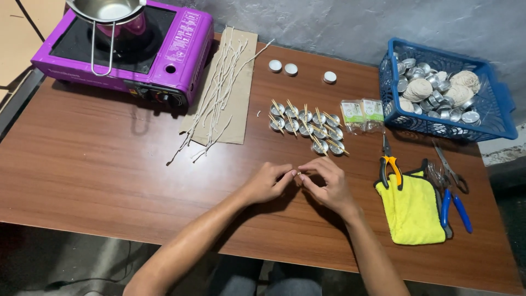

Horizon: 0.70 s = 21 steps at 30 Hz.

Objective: Assembling candle wicks by threading them through metal tabs and crimping them with pliers.

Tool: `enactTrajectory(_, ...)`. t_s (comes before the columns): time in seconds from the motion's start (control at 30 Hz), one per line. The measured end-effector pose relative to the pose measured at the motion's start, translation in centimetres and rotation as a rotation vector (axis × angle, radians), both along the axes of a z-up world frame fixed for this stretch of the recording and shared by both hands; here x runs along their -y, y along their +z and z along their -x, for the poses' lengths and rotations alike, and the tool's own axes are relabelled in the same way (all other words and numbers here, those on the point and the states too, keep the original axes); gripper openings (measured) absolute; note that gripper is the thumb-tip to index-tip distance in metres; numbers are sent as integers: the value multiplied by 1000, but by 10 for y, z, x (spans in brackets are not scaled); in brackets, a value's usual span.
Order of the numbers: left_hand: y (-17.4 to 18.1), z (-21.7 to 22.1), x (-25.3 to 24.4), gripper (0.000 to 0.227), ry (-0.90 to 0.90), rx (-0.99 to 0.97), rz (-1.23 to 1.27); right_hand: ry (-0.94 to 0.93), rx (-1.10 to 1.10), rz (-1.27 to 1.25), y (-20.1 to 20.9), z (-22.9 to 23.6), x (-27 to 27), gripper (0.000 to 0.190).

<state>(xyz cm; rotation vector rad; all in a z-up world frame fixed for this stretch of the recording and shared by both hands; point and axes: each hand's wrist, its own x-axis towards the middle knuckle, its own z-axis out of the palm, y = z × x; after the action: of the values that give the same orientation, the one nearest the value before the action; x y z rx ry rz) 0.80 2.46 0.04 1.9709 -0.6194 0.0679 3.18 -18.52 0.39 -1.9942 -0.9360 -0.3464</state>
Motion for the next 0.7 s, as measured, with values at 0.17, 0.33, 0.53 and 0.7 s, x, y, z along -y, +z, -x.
enactTrajectory(0.17, 7, 3, -2, 32, 1, 15, 18, 7, -12, 23, -6, -2, 2, 8)
enactTrajectory(0.33, 1, 1, 0, 30, -5, 40, 2, -1, -41, 37, 0, 2, 1, 7)
enactTrajectory(0.53, -10, -2, -2, 28, -6, 17, -23, -14, -71, 42, 5, 6, -1, 7)
enactTrajectory(0.7, -11, -2, -2, 29, -11, 2, 14, -33, -90, 52, 4, 5, 0, 6)
